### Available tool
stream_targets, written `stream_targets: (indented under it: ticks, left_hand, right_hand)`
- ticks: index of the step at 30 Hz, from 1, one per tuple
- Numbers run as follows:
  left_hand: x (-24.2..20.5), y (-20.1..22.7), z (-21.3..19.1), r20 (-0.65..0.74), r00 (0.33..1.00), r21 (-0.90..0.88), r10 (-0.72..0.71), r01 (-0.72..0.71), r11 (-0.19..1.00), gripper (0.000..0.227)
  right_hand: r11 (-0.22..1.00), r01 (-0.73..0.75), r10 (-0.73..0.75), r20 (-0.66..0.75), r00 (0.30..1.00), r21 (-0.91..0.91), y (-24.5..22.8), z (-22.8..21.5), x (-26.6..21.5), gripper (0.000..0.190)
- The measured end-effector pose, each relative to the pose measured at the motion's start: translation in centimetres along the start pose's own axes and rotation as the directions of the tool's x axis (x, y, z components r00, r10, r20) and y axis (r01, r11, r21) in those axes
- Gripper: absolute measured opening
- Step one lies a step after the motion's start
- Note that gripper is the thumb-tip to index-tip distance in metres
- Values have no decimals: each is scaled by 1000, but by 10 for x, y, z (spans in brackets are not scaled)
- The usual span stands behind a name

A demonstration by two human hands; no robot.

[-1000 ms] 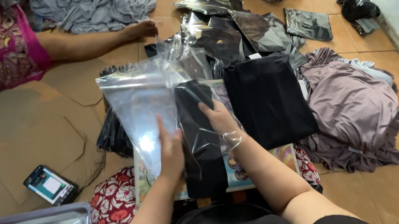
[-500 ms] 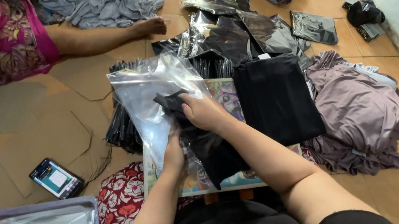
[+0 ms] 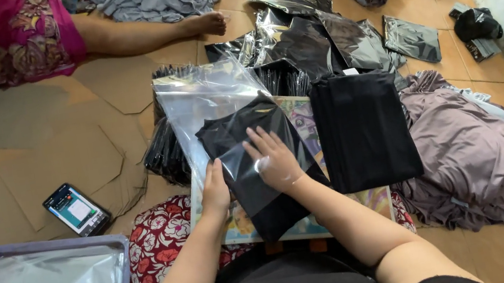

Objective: The person folds black garments and places them into clear plastic bags. They smooth the items inside the bags and seal them, repeating the process for multiple pieces.

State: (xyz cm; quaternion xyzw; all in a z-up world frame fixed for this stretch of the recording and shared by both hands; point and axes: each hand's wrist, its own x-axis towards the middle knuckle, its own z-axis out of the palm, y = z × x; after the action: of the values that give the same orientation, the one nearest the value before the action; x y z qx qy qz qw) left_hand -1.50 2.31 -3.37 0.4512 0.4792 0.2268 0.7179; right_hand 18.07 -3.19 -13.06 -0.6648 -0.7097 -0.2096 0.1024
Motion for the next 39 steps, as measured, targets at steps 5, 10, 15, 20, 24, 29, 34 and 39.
stream_targets:
  ticks: [5,10,15,20,24,29,34,39]
  left_hand:
    - [35,-50,-4,17,992,-55,125,-124,991,59]
    - [42,-60,-3,-51,990,72,128,-124,990,55]
    - [35,-50,-4,48,985,-33,169,-167,985,56]
    - [37,-44,-7,34,990,36,135,-137,990,61]
    - [50,-49,-11,49,998,67,51,-54,996,73]
    - [43,-44,-9,10,1000,215,15,-17,976,70]
    - [69,-70,-10,-64,998,316,19,3,949,65]
    - [56,-52,2,-145,989,145,15,6,989,59]
  right_hand:
    - [996,-71,72,-12,997,49,0,12,1,44]
    - [984,-167,169,-24,985,61,-23,-7,29,47]
    - [852,-398,350,195,916,340,-23,30,41,29]
    - [860,-209,150,159,976,466,-24,-12,44,35]
    - [962,41,-36,-26,999,270,-10,-2,25,55]
    - [991,-36,-19,399,917,129,-23,-12,41,57]
    - [997,-74,56,408,911,29,-21,-2,74,57]
    - [999,-12,-14,499,866,49,-19,-7,77,66]
